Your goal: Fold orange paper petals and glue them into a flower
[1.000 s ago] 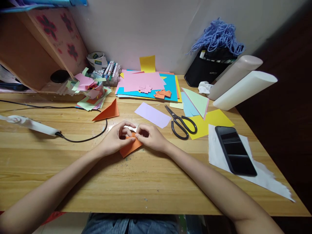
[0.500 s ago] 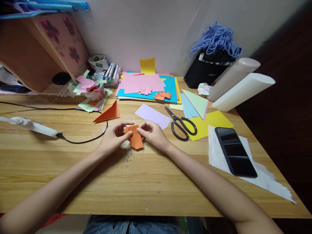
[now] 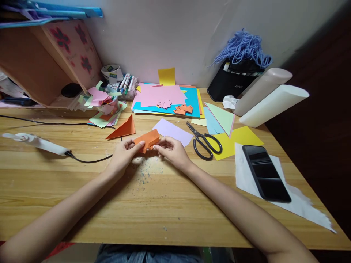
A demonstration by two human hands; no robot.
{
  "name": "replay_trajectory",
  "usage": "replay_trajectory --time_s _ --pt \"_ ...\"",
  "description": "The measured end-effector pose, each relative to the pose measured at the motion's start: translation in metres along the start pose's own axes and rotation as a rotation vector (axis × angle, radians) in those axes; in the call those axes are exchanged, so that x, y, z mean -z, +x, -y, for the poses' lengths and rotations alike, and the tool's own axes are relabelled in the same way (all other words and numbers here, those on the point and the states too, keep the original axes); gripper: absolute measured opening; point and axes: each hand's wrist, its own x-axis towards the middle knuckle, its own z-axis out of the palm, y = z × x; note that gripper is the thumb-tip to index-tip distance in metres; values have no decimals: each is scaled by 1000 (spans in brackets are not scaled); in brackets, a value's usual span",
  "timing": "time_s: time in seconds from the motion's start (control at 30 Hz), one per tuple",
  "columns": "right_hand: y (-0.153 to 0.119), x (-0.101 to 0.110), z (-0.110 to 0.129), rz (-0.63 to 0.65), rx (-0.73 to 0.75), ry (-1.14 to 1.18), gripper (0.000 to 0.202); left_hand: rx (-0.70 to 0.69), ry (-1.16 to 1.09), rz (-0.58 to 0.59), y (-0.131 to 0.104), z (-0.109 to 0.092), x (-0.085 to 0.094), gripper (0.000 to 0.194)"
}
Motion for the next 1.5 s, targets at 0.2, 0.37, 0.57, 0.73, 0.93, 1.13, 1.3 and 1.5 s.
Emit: replay_trajectory --time_s 0.2,0.37,0.57,0.73,0.93,1.13,1.3,1.5 --pt "-1 0 -2 -125 14 -8 28 129 -98 105 -6 1 -6 33" --pt "-6 -1 -4 -257 151 -186 20 176 -134 197 -8 2 -7 43" --pt "-13 3 -3 -213 468 -561 21 103 -70 268 -6 4 -6 33" --pt "-14 6 -6 -138 626 -853 30 23 43 282 -5 7 -6 28" --pt "-13 6 -7 -113 733 -1149 31 28 56 329 -5 12 -5 26" --pt "-11 5 -7 -119 842 -1277 30 35 57 348 -7 7 -6 30" --pt "-10 6 -6 -116 886 -1295 29 23 50 331 -7 4 -7 31" --pt "-11 6 -5 -86 881 -1364 32 32 -15 327 -4 7 -6 31"
